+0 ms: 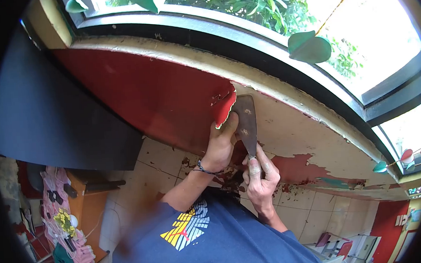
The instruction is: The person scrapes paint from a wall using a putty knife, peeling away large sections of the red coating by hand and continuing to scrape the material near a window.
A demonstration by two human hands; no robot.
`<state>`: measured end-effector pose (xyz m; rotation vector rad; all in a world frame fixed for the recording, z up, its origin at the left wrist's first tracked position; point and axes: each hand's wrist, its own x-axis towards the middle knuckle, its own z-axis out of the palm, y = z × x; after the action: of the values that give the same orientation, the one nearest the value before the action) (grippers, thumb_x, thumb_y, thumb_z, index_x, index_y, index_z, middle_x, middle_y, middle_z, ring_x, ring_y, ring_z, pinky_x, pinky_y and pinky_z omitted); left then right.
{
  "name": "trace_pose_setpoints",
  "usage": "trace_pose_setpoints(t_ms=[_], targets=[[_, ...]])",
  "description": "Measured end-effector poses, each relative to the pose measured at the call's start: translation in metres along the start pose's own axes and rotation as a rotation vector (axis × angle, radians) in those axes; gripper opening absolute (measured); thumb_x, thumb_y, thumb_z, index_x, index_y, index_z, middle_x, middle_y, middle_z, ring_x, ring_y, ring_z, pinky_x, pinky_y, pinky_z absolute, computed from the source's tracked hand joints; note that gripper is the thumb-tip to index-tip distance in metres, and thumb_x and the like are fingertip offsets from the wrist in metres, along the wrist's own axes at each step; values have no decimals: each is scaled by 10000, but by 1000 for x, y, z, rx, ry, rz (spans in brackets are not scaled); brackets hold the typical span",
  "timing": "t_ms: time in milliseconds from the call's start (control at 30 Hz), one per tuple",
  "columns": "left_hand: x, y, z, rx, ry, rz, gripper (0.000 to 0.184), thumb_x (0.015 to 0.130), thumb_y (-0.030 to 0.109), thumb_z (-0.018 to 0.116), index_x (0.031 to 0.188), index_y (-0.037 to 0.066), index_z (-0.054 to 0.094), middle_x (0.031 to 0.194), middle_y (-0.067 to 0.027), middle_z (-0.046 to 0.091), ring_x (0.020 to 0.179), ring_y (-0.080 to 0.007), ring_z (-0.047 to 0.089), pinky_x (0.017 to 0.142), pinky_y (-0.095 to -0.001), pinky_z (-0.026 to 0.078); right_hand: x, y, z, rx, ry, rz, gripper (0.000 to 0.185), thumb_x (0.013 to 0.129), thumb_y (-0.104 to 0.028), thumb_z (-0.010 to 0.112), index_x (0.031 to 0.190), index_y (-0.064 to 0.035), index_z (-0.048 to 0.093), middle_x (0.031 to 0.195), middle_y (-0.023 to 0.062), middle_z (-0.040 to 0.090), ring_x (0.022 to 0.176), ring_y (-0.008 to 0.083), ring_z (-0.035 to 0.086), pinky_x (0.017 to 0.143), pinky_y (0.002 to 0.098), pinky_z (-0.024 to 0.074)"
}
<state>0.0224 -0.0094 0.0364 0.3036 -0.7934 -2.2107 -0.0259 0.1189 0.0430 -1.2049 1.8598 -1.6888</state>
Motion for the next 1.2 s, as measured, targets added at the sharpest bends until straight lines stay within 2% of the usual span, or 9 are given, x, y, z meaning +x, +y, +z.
trace_pose_setpoints(t_ms=[67, 133, 233, 367, 467, 667, 800, 1067, 1200], targets=[[1, -2, 0, -39, -20, 40, 309, 965, 295, 441, 1165, 63, 480, 1020, -19, 559, 937, -121, 546, 811, -303, 453, 2, 1, 0, 67, 7, -17, 335, 930, -46, 465, 1255, 24, 497, 794, 50, 554, 509, 36, 414, 438, 175, 343], [-4, -7, -2, -60, 46, 9, 280, 938, 292, 512, 1070, 49, 553, 942, -29, 604, 820, -104, 588, 713, -293, 502, -6, -1, 0, 65, -4, 14, 333, 934, -47, 459, 1258, 23, 495, 790, 49, 556, 509, 34, 411, 436, 174, 343], [-3, -7, 7, -35, 102, 18, 280, 936, 291, 516, 1052, 40, 562, 926, -27, 601, 794, -103, 589, 702, -290, 504, -5, -7, 1, 214, 69, 125, 341, 911, -5, 464, 1248, 28, 506, 773, 31, 536, 528, 29, 405, 452, 175, 336], [2, 6, 2, -125, 100, 101, 282, 937, 291, 516, 1049, 36, 564, 912, -20, 593, 783, -96, 580, 706, -283, 503, 12, -14, 15, 149, 19, 37, 346, 911, -1, 455, 1252, 36, 497, 785, 38, 550, 524, 30, 409, 450, 175, 335], [-1, 14, -7, -88, -76, 48, 286, 933, 287, 521, 1047, 28, 564, 916, -13, 587, 815, -89, 575, 716, -274, 502, 5, -2, 10, 104, 11, -13, 344, 912, -3, 455, 1251, 30, 501, 775, 38, 553, 516, 34, 410, 449, 178, 337], [3, 5, 4, -100, 192, 125, 285, 940, 280, 502, 1043, 23, 564, 932, -15, 584, 834, -74, 568, 727, -265, 499, 14, 2, 10, 124, -20, 40, 331, 925, -38, 462, 1247, 28, 506, 776, 35, 553, 512, 33, 408, 450, 180, 333], [4, 8, -8, -63, 110, 126, 263, 941, 268, 503, 1012, 24, 571, 902, -9, 590, 805, -71, 572, 711, -259, 495, 10, 11, 15, 139, -39, 5, 332, 950, -113, 458, 1247, 30, 490, 763, 40, 553, 500, 41, 411, 439, 176, 348], [-8, -40, -15, 132, -6, -159, 298, 954, 305, 473, 935, 31, 586, 830, -5, 601, 727, -52, 564, 638, -217, 470, -22, 42, -23, 187, 36, 144, 298, 951, -126, 459, 1185, 49, 516, 702, 32, 527, 481, 53, 403, 425, 195, 345], [-10, -40, -12, 109, -29, -145, 311, 957, 314, 465, 938, 29, 587, 838, -3, 602, 725, -52, 562, 625, -218, 464, -25, 28, -22, 157, 81, 160, 290, 944, -109, 468, 1174, 56, 528, 712, 44, 544, 473, 59, 410, 420, 194, 338]])
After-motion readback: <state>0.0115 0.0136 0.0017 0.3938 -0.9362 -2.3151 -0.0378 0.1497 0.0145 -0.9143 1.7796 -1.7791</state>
